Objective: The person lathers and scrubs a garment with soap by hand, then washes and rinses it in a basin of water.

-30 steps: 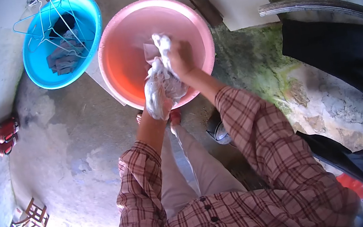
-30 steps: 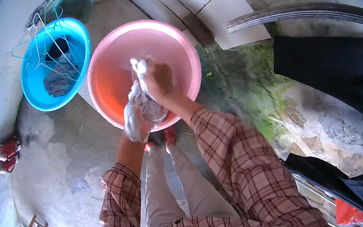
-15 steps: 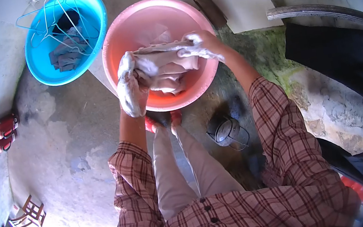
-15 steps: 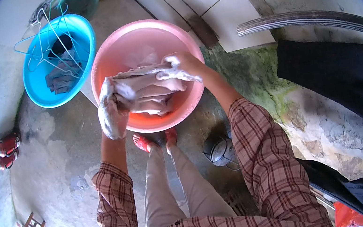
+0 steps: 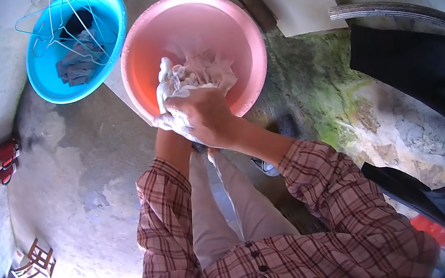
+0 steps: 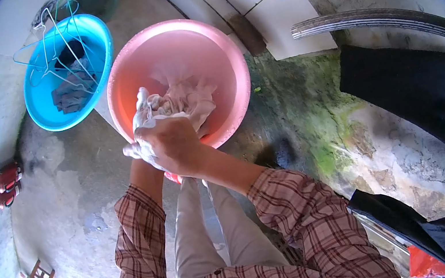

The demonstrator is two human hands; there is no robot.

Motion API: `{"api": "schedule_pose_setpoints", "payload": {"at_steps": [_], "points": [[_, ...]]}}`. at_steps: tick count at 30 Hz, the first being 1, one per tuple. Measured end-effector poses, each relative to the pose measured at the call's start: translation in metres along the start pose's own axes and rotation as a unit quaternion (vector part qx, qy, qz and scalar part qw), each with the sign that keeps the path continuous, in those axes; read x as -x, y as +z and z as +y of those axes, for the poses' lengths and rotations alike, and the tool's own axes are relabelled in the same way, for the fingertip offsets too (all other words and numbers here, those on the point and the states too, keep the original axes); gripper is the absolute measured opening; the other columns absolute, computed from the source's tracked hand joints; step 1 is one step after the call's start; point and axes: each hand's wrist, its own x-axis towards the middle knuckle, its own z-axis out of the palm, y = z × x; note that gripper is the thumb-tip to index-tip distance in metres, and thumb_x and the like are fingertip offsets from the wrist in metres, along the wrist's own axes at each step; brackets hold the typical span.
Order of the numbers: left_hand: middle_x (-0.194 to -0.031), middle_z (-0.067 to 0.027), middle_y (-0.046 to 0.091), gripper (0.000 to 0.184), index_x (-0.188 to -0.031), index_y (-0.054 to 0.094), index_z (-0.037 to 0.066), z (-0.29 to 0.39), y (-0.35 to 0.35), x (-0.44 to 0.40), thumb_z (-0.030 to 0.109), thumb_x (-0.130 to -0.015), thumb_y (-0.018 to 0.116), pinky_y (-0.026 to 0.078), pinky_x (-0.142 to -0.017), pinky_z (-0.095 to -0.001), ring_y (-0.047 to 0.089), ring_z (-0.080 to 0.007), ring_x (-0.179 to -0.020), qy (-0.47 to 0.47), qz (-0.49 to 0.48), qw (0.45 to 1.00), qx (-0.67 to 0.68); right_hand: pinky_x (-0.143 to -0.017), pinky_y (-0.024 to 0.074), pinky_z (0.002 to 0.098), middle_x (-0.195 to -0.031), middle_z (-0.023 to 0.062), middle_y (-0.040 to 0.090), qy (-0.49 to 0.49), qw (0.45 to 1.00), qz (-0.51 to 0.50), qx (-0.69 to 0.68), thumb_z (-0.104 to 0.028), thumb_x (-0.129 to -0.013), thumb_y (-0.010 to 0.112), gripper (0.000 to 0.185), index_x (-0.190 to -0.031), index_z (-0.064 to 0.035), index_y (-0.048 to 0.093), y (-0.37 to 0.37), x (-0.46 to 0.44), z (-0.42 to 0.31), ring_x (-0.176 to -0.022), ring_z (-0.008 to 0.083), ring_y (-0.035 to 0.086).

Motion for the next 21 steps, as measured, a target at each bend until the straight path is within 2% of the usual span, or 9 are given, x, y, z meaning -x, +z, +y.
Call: {"api": "schedule_pose_setpoints", "payload": {"at_steps": [2, 4, 6, 7, 11, 13, 16, 19, 21], "points": [[-0.087, -0.0042, 0.053, 0.018, -0.091, 0.053, 0.013, -0.011, -0.048, -0.024, 0.029, -0.095, 0.046, 0.045, -0.077, -0.0304, 0.053, -0.0184, -0.079, 0.089, -0.215, 0.972, -0.013, -0.057, 0.0480, 0.0386, -0.073, 0.0110, 0.061, -0.056, 0.992, 0.112, -0.017, -0.019, -0.077, 0.067, 0.015, -0.083, -0.0063, 0.063, 0.016, -0.002, 0.031, -0.061, 0.0296, 0.061], [-0.102, -0.0059, 0.059, 0.025, -0.107, 0.054, 0.005, -0.035, 0.014, -0.002, 0.023, -0.090, 0.054, 0.052, -0.075, -0.0319, 0.059, -0.0171, -0.095, 0.145, 0.030, 0.987, -0.056, -0.057, 0.0477, 0.0388, -0.074, 0.0119, 0.063, -0.016, 0.988, 0.151, 0.013, -0.012, -0.074, 0.063, 0.014, -0.085, -0.0039, 0.065, 0.013, -0.015, 0.057, -0.062, 0.0287, 0.061], [-0.097, -0.0061, 0.060, 0.021, -0.103, 0.056, 0.008, -0.039, 0.018, -0.002, 0.024, -0.090, 0.053, 0.051, -0.076, -0.0321, 0.060, -0.0187, -0.090, 0.105, 0.077, 0.990, -0.058, -0.059, 0.0485, 0.0387, -0.075, 0.0120, 0.063, 0.129, 0.982, 0.107, -0.089, -0.008, -0.073, 0.061, 0.019, -0.091, -0.0026, 0.065, 0.007, -0.023, 0.078, -0.064, 0.0283, 0.062], [-0.090, -0.0058, 0.061, 0.018, -0.097, 0.058, 0.010, -0.040, 0.019, -0.003, 0.026, -0.090, 0.051, 0.051, -0.073, -0.0320, 0.061, -0.0197, -0.083, 0.080, 0.130, 0.987, -0.054, -0.058, 0.0480, 0.0395, -0.074, 0.0121, 0.063, 0.072, 0.989, 0.118, -0.047, -0.009, -0.072, 0.062, 0.017, -0.088, -0.0039, 0.064, 0.015, -0.019, 0.080, -0.063, 0.0284, 0.062], [-0.089, -0.0054, 0.058, 0.019, -0.099, 0.057, 0.009, -0.031, -0.069, -0.020, 0.024, -0.088, 0.051, 0.049, -0.071, -0.0300, 0.059, -0.0191, -0.083, 0.109, 0.088, 0.964, -0.224, -0.059, 0.0486, 0.0390, -0.077, 0.0121, 0.064, -0.019, 0.989, 0.146, -0.022, -0.011, -0.073, 0.063, 0.017, -0.089, -0.0054, 0.064, 0.037, 0.005, 0.037, -0.067, 0.0272, 0.063], [-0.088, -0.0053, 0.057, 0.020, -0.099, 0.056, 0.008, -0.022, -0.161, -0.032, 0.023, -0.087, 0.051, 0.048, -0.070, -0.0291, 0.059, -0.0188, -0.083, 0.186, 0.033, 0.860, -0.473, -0.062, 0.0499, 0.0375, -0.081, 0.0118, 0.065, 0.018, 0.992, 0.124, -0.028, -0.009, -0.073, 0.062, 0.021, -0.093, -0.0050, 0.064, 0.044, 0.011, 0.024, -0.070, 0.0264, 0.064], [-0.093, -0.0064, 0.058, 0.026, -0.104, 0.056, 0.006, -0.029, -0.122, -0.026, 0.025, -0.087, 0.052, 0.047, -0.077, -0.0287, 0.059, -0.0188, -0.084, 0.210, -0.063, 0.922, -0.318, -0.060, 0.0494, 0.0394, -0.075, 0.0113, 0.062, 0.012, 0.991, 0.136, -0.001, -0.013, -0.075, 0.063, 0.019, -0.092, -0.0063, 0.064, 0.041, 0.006, 0.032, -0.066, 0.0270, 0.063], [-0.099, -0.0055, 0.058, 0.024, -0.111, 0.053, 0.004, -0.040, 0.005, 0.004, 0.015, -0.091, 0.047, 0.047, -0.084, -0.0279, 0.058, -0.0175, -0.092, 0.146, 0.096, 0.918, -0.356, -0.059, 0.0492, 0.0407, -0.075, 0.0109, 0.062, 0.018, 0.988, 0.153, 0.004, -0.010, -0.077, 0.058, 0.016, -0.092, -0.0054, 0.064, 0.033, -0.011, 0.086, -0.064, 0.0280, 0.062], [-0.094, -0.0053, 0.058, 0.019, -0.105, 0.055, 0.005, -0.042, 0.001, 0.004, 0.013, -0.090, 0.048, 0.048, -0.082, -0.0280, 0.058, -0.0173, -0.089, 0.153, 0.086, 0.962, -0.208, -0.059, 0.0488, 0.0414, -0.076, 0.0110, 0.062, 0.039, 0.989, 0.145, 0.014, -0.011, -0.077, 0.058, 0.015, -0.090, -0.0053, 0.063, 0.033, -0.008, 0.082, -0.064, 0.0288, 0.062]]}}
